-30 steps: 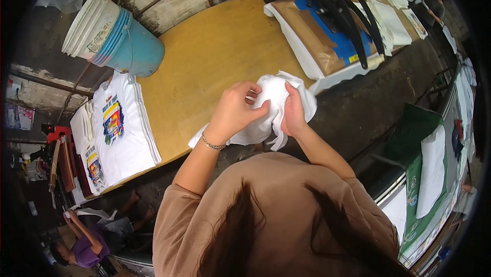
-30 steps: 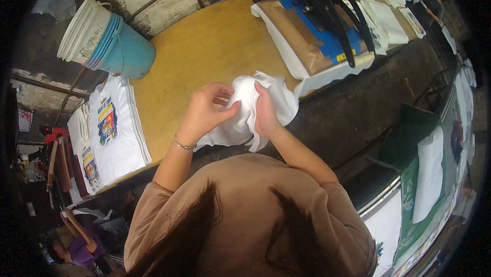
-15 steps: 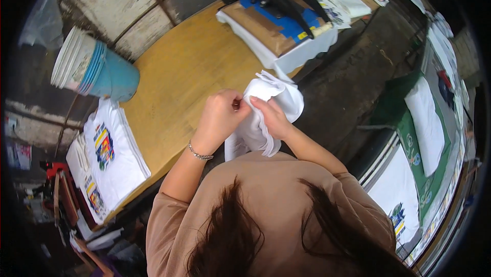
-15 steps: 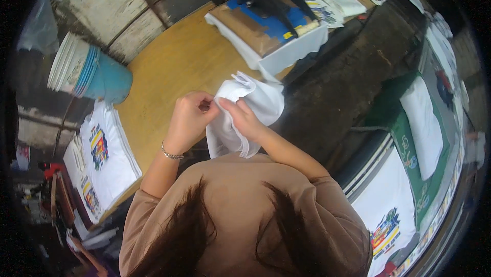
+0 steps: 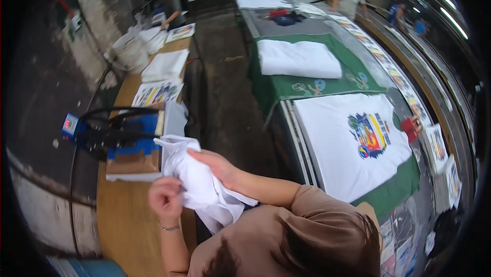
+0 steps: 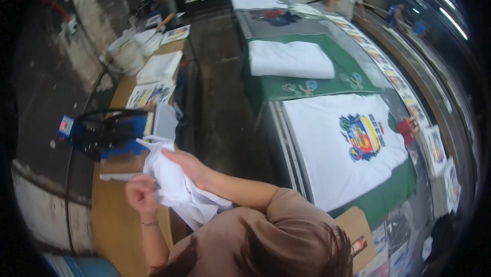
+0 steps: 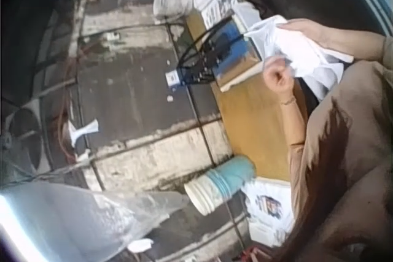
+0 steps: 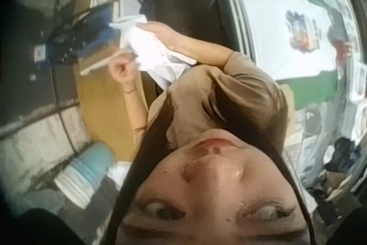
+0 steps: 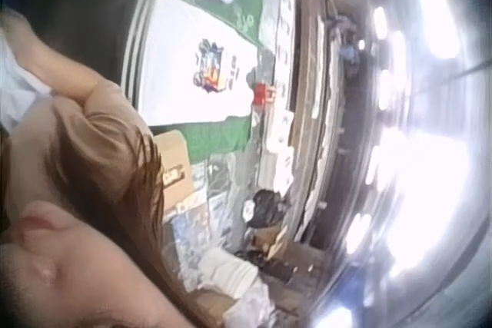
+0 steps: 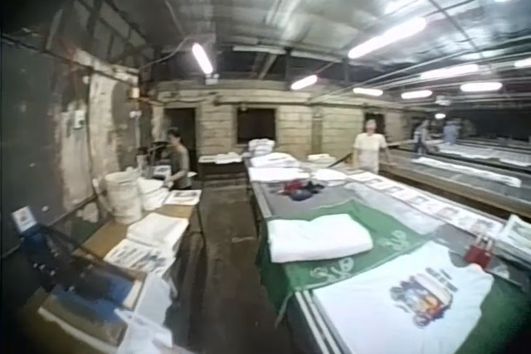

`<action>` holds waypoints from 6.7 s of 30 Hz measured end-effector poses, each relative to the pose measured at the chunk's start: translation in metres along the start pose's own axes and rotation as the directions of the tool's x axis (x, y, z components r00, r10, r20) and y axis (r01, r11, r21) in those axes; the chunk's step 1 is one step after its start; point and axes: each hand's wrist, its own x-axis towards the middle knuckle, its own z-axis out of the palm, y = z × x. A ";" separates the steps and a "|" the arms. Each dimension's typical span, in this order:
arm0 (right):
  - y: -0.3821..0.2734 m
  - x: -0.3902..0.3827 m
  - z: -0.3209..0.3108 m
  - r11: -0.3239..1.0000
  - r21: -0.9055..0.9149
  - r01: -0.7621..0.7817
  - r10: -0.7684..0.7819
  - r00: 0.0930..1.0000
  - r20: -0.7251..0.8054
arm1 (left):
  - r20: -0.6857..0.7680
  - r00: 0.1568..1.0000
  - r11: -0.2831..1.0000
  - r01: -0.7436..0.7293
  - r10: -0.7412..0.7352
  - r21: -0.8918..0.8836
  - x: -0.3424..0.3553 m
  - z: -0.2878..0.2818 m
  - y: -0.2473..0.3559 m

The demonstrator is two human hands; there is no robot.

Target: The recorder uses a heat press machine to apply graphics to white t-shirts.

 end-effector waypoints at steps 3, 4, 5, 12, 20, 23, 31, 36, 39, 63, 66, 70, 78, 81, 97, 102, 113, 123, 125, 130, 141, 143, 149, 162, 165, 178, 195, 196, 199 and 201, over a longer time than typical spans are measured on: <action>-0.036 -0.002 -0.028 0.969 0.127 0.212 -0.201 0.975 -0.093 | 0.328 0.927 0.870 -0.005 -0.180 0.493 0.000 -0.007 -0.040; -0.051 -0.010 -0.043 0.944 0.198 0.265 -0.238 0.959 -0.153 | 0.417 0.868 0.762 -0.071 -0.271 0.643 -0.012 -0.013 -0.049; -0.063 -0.020 -0.056 0.892 0.192 0.408 -0.386 0.911 -0.144 | 0.462 0.845 0.757 -0.110 -0.269 0.644 -0.033 -0.018 -0.057; -0.111 -0.096 -0.118 0.578 0.035 0.815 -0.752 0.549 -0.365 | 0.170 0.371 0.258 0.203 -0.913 0.945 -0.213 -0.107 -0.055; -0.036 -0.070 -0.104 0.665 -0.133 0.735 -0.631 0.457 -0.627 | -0.282 0.548 0.376 0.790 -0.788 0.485 -0.174 -0.220 0.008; -0.016 -0.071 -0.097 0.771 -0.037 0.636 -0.514 0.587 -0.625 | -0.368 0.632 0.547 0.775 -0.682 0.316 -0.146 -0.256 0.029; 0.046 -0.097 -0.088 0.864 -0.112 0.490 -0.445 0.640 -0.626 | -0.347 0.881 0.634 0.473 -0.322 0.612 -0.076 -0.195 -0.027; 0.085 -0.122 -0.085 0.930 0.083 0.359 -0.205 0.693 -0.692 | 0.254 0.597 0.633 0.598 -0.761 0.491 -0.045 -0.065 -0.049; 0.089 -0.132 -0.081 0.952 0.098 0.291 -0.138 0.690 -0.711 | 0.473 0.533 0.708 0.595 -0.702 0.379 -0.038 -0.003 -0.058; 0.049 -0.158 -0.118 0.959 0.027 0.283 -0.167 0.636 -0.753 | 0.757 0.163 0.664 0.618 -0.632 0.421 -0.045 0.098 -0.083; 0.041 -0.159 -0.121 0.960 0.060 0.272 -0.130 0.628 -0.767 | 0.754 0.152 0.666 0.600 -0.639 0.444 -0.046 0.104 -0.082; 0.033 -0.157 -0.127 0.969 0.079 0.235 -0.091 0.631 -0.770 | 0.739 0.134 0.633 0.628 -0.660 0.452 -0.048 0.109 -0.081; 0.026 -0.152 -0.146 0.979 0.115 0.169 -0.031 0.679 -0.734 | 0.693 0.111 0.577 0.655 -0.713 0.488 -0.057 0.115 -0.080; 0.022 -0.156 -0.149 0.984 0.092 0.150 -0.038 0.691 -0.722 | 0.691 0.099 0.573 0.649 -0.716 0.501 -0.054 0.123 -0.076; 0.012 -0.183 -0.177 0.959 0.160 0.233 -0.047 0.689 -0.723 | 0.706 0.046 0.592 0.585 -0.707 0.554 -0.018 0.174 -0.073; 0.015 -0.191 -0.191 0.935 0.210 0.286 -0.044 0.680 -0.732 | 0.704 0.113 0.643 0.527 -0.702 0.556 0.005 0.208 -0.086; 0.012 -0.189 -0.195 0.936 0.189 0.298 -0.084 0.707 -0.702 | 0.783 0.314 0.842 0.248 -0.537 0.478 0.070 0.274 -0.087; -0.001 -0.233 -0.188 0.843 0.274 0.463 -0.166 0.708 -0.687 | 0.884 0.342 0.811 -0.385 -0.318 0.440 0.261 0.577 -0.009; -0.002 -0.248 -0.186 0.796 0.244 0.553 -0.239 0.659 -0.713 | 0.869 0.376 0.774 -0.423 -0.322 0.471 0.263 0.615 0.010; -0.005 -0.261 -0.185 0.727 0.322 0.607 -0.212 0.643 -0.736 | 0.872 0.349 0.750 -0.458 -0.343 0.478 0.260 0.665 0.028; -0.001 -0.239 -0.219 0.740 0.322 0.591 -0.275 0.702 -0.657 | 0.909 0.042 0.846 -0.350 -0.415 0.403 0.121 0.466 -0.082; 0.003 -0.229 -0.229 0.720 0.351 0.599 -0.291 0.719 -0.631 | 0.788 -0.136 0.800 -0.121 -0.600 0.588 0.066 0.380 -0.110; 0.021 -0.172 -0.243 0.970 -0.178 0.167 -0.240 0.528 -0.814 | 0.641 0.189 0.574 0.671 -0.744 0.469 -0.041 0.246 -0.129; 0.058 -0.132 -0.229 0.852 -0.479 -0.212 -0.175 0.747 -0.641 | 0.371 0.483 0.606 0.562 -0.793 0.563 -0.062 0.182 -0.094; 0.059 -0.137 -0.225 0.883 -0.450 -0.135 -0.190 0.774 -0.605 | 0.303 0.524 0.592 0.567 -0.796 0.573 -0.072 0.181 -0.095; -0.048 -0.158 -0.165 0.963 0.134 0.235 -0.160 0.895 -0.415 | 0.333 0.891 0.945 0.328 -0.308 -0.005 -0.033 0.185 -0.071; -0.049 -0.126 -0.125 0.951 0.115 0.287 -0.211 0.874 -0.437 | 0.211 0.461 0.388 0.868 -0.862 -0.310 -0.024 0.191 -0.061; -0.046 -0.125 -0.122 0.950 0.149 0.275 -0.192 0.889 -0.415 | 0.226 0.488 0.423 0.862 -0.843 -0.280 -0.028 0.185 -0.063; -0.036 -0.125 -0.114 0.958 0.160 0.236 -0.178 0.934 -0.311 | 0.265 0.483 0.245 0.757 -0.834 -0.606 -0.046 0.167 -0.077; -0.029 -0.125 -0.110 0.959 -0.147 0.243 -0.284 0.817 -0.502 | 0.243 0.504 0.127 0.593 -0.829 -0.795 -0.066 0.146 -0.086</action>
